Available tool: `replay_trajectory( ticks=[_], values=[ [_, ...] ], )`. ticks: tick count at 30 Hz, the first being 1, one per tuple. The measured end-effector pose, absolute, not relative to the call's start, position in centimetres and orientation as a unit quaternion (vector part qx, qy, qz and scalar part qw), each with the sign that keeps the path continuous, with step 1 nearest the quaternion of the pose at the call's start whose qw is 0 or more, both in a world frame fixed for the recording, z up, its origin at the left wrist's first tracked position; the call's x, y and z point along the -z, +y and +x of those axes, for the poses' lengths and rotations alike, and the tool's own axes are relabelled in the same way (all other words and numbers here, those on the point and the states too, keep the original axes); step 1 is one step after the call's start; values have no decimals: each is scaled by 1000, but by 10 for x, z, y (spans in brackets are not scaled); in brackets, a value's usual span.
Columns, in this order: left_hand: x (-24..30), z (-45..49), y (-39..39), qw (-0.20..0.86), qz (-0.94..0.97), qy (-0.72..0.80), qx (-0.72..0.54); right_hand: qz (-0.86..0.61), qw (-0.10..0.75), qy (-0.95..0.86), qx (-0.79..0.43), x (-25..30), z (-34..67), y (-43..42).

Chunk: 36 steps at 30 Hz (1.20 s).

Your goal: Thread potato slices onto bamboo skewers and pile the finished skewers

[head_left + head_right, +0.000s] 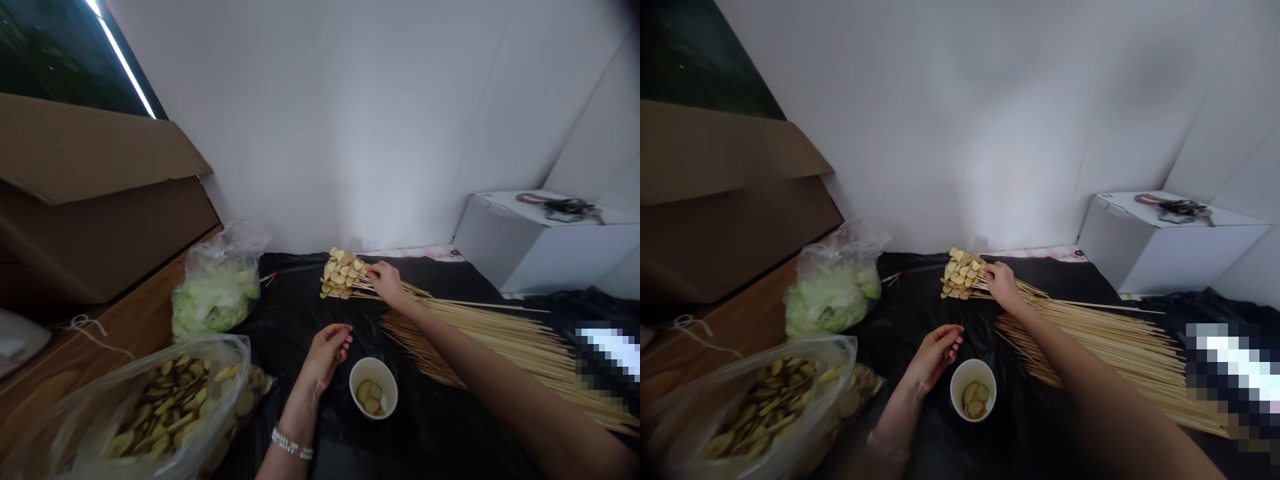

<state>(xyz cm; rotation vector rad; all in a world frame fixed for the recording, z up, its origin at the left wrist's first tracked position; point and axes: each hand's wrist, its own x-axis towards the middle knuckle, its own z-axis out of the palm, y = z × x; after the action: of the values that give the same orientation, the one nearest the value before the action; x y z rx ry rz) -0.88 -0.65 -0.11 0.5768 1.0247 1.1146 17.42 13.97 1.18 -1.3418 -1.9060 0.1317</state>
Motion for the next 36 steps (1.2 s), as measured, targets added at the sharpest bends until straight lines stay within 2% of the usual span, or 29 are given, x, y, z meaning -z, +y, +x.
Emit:
replay_trajectory(
  ticks=[5, 11, 17, 21, 29, 36],
  values=[
    [3, -11, -5, 693, 248, 454, -502, -539, 366, -758, -38, -8, 170, 147],
    [-1, -12, -3, 705, 171, 424, -543, -543, 386, -745, -14, -17, 199, 118],
    [-11, -13, -4, 739, 66, 336, -580, -527, 399, -746, -77, -20, 224, 60],
    [-13, -14, -5, 749, 36, 299, -589, -516, 351, -770, -134, -11, 229, 32],
    [-7, -14, -4, 757, 96, 287, -579, -527, 188, -819, -128, 4, 235, 16],
    [-11, -11, -4, 761, 105, 295, -569, -512, 170, -830, -140, 3, 239, 19]
  ],
)
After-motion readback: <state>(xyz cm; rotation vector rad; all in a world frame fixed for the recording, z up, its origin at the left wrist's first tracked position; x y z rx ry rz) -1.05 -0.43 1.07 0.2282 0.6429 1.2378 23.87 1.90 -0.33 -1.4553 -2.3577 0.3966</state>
